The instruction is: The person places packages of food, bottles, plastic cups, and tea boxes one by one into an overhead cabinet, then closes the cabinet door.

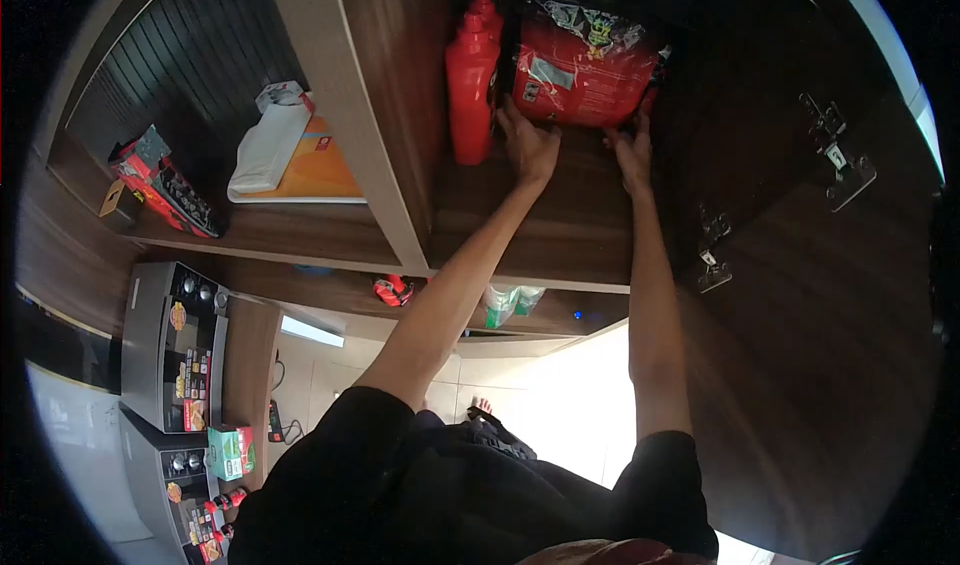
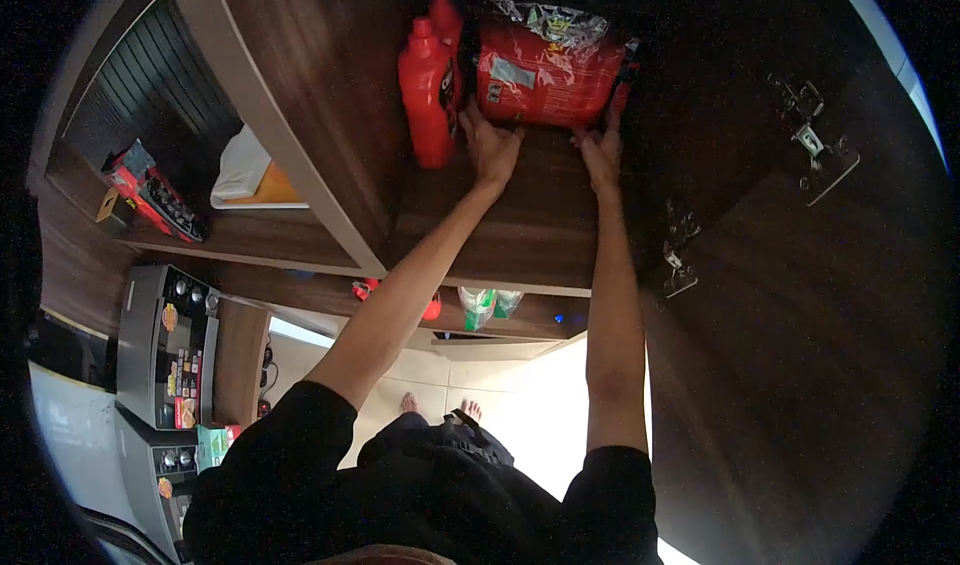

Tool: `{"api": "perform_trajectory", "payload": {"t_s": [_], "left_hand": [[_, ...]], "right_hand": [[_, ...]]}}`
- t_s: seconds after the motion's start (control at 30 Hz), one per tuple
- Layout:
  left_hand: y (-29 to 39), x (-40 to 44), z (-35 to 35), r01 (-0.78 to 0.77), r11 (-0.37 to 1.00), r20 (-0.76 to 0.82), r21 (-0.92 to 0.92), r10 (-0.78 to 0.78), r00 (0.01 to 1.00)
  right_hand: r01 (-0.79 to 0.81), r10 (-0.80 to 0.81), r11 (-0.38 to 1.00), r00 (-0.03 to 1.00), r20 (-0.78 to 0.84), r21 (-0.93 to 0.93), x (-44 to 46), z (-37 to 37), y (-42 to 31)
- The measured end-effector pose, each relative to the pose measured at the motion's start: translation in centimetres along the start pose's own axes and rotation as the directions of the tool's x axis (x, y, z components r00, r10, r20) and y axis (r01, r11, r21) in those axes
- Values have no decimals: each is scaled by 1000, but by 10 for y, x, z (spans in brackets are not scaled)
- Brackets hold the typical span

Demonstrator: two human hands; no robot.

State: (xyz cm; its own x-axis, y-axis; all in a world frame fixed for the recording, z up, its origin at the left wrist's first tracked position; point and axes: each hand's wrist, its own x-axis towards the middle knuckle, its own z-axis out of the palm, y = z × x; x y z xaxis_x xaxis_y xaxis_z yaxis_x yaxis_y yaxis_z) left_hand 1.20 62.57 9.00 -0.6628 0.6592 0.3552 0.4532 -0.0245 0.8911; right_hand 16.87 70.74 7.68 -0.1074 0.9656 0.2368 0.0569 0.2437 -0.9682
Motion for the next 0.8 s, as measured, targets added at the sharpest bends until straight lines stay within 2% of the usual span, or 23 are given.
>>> {"api": "perform_trajectory", "payload": {"t_s": [0.1,0.17,0.27,0.47,0.57,0.63,0.7,0.77,0.8], "left_hand": [[-7,2,1,-6,999,14,-36,7,1000],[-11,5,1,14,986,47,-168,-6,999],[-15,9,-1,35,961,95,-274,-9,995],[0,-15,-22,105,961,153,-257,-67,986],[10,-35,-38,134,951,219,-280,-73,973],[16,-52,-52,248,904,354,-348,-119,928],[41,-67,-95,444,804,558,-395,-174,812],[52,-84,-134,523,784,643,-334,-216,735],[52,-92,-146,460,837,625,-296,-195,756]], "right_hand": [[56,-56,998,998,-18,2,-4,-1,6],[80,-80,996,997,-10,49,-11,-2,1],[-75,75,997,997,34,-12,-23,-5,-10],[95,-104,992,989,-106,-87,-42,-11,2],[103,-142,973,971,-190,-204,-62,-13,2],[120,-189,948,958,-217,-296,-85,-16,-2],[133,-212,942,948,-237,-309,-118,-18,-19],[151,-212,957,946,-244,-246,-159,-23,-48],[126,-174,969,958,-228,-211,-178,-30,-59]]}}
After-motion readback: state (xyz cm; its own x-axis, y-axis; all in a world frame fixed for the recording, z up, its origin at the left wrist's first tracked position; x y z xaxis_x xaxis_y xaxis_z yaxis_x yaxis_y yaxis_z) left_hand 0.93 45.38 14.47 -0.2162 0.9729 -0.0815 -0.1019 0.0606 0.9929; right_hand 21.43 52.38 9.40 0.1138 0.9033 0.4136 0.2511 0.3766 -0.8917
